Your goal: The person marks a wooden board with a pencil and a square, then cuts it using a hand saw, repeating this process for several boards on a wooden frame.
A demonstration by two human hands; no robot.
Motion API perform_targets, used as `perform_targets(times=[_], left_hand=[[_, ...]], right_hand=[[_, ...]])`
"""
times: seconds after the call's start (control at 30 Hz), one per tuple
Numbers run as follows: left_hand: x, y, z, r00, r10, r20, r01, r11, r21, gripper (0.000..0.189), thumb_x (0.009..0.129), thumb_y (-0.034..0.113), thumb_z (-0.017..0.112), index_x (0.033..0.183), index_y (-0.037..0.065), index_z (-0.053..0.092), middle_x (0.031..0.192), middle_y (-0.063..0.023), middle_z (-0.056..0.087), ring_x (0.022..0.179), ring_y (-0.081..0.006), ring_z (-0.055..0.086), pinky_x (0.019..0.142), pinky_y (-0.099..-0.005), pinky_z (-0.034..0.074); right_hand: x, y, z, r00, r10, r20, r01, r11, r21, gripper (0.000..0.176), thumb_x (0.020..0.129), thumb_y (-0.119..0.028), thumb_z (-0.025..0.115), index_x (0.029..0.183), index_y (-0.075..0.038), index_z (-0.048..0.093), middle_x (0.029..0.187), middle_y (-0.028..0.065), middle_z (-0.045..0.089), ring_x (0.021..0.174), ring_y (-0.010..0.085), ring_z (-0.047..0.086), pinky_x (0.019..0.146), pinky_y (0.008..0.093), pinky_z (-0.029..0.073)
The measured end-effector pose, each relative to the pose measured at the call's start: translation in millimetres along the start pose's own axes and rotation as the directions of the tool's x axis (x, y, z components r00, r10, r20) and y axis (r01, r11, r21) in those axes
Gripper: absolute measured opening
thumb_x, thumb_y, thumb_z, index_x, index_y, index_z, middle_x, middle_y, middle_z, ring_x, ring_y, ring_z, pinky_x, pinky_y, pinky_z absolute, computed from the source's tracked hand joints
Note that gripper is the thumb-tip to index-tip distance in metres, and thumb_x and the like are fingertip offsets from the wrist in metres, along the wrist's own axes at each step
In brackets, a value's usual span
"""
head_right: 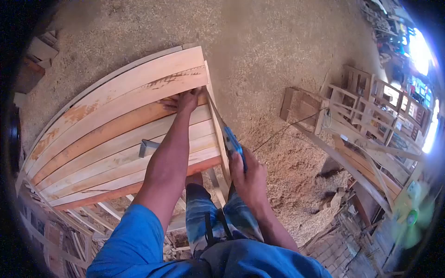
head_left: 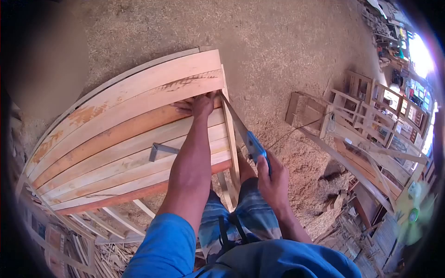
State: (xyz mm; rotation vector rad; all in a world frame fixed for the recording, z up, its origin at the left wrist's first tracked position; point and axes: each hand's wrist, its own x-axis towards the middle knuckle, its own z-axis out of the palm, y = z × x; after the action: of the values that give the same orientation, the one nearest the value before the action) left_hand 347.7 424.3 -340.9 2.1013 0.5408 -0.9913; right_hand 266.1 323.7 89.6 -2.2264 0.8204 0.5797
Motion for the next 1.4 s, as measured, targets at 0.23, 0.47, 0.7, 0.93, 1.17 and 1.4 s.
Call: perform_targets(times=[0.23,0.47,0.7,0.93,1.17,1.4], left_hand=[[-10.0,5.6,-2.6,1.0,0.005,0.02,-0.006,0.999,0.046,0.092,0.1,0.084,0.038,0.169,0.023,0.038,0.18,-0.0195,0.012,0.164,-0.0481,-0.004,0.131,-0.0603,-0.003],[-64.6,47.9,-57.3,0.988,-0.064,0.142,0.067,0.998,-0.015,0.105,0.092,0.094,0.038,0.174,0.031,0.02,0.175,-0.0268,-0.025,0.145,-0.0566,-0.047,0.111,-0.0824,-0.024],[-39.0,38.6,-33.6,0.997,-0.071,0.018,0.068,0.993,0.097,0.099,0.094,0.09,0.041,0.171,0.03,0.031,0.175,-0.032,-0.015,0.147,-0.0669,-0.035,0.113,-0.0818,-0.021],[-19.4,-12.1,-3.9,0.982,0.138,0.132,-0.141,0.99,0.011,0.092,0.099,0.083,0.041,0.168,0.024,0.034,0.175,-0.02,0.015,0.155,-0.0518,-0.004,0.121,-0.0684,-0.002],[-44.7,39.6,-52.1,0.982,0.121,0.142,-0.117,0.993,-0.032,0.087,0.104,0.075,0.043,0.166,0.015,0.04,0.173,-0.0205,0.034,0.162,-0.0408,0.024,0.133,-0.0531,0.016],[-33.3,21.9,-34.6,0.985,0.104,0.135,-0.1,0.994,-0.035,0.091,0.102,0.075,0.047,0.169,0.015,0.035,0.175,-0.0241,0.027,0.163,-0.0425,0.019,0.133,-0.0546,0.011]], right_hand=[[72.5,26.8,45.6,0.975,-0.212,-0.064,0.207,0.975,-0.075,0.034,0.11,-0.026,0.057,0.123,0.001,0.071,0.085,0.0296,0.07,0.085,0.0501,0.073,0.071,0.0502,0.056],[17.6,16.3,12.0,0.994,-0.085,-0.063,0.081,0.995,-0.063,0.038,0.112,-0.03,0.055,0.106,0.005,0.068,0.075,0.0222,0.063,0.065,0.0261,0.061,0.064,0.0419,0.049],[53.4,13.6,26.4,0.988,-0.148,-0.049,0.146,0.989,-0.029,0.033,0.109,-0.026,0.058,0.122,0.001,0.071,0.088,0.0287,0.072,0.085,0.0498,0.073,0.071,0.051,0.057],[71.4,30.0,45.0,0.993,-0.105,-0.048,0.106,0.994,0.017,0.029,0.108,-0.023,0.059,0.112,0.003,0.071,0.086,0.0285,0.072,0.086,0.0506,0.071,0.07,0.052,0.055],[11.4,7.8,5.8,0.992,-0.102,-0.07,0.102,0.995,0.003,0.032,0.108,-0.027,0.058,0.11,0.003,0.072,0.087,0.0303,0.071,0.083,0.0509,0.071,0.067,0.0535,0.054],[109.0,39.4,70.6,0.992,-0.123,-0.041,0.121,0.991,-0.06,0.03,0.107,-0.026,0.06,0.111,0.001,0.073,0.08,0.0298,0.069,0.077,0.0495,0.072,0.065,0.0545,0.054]])
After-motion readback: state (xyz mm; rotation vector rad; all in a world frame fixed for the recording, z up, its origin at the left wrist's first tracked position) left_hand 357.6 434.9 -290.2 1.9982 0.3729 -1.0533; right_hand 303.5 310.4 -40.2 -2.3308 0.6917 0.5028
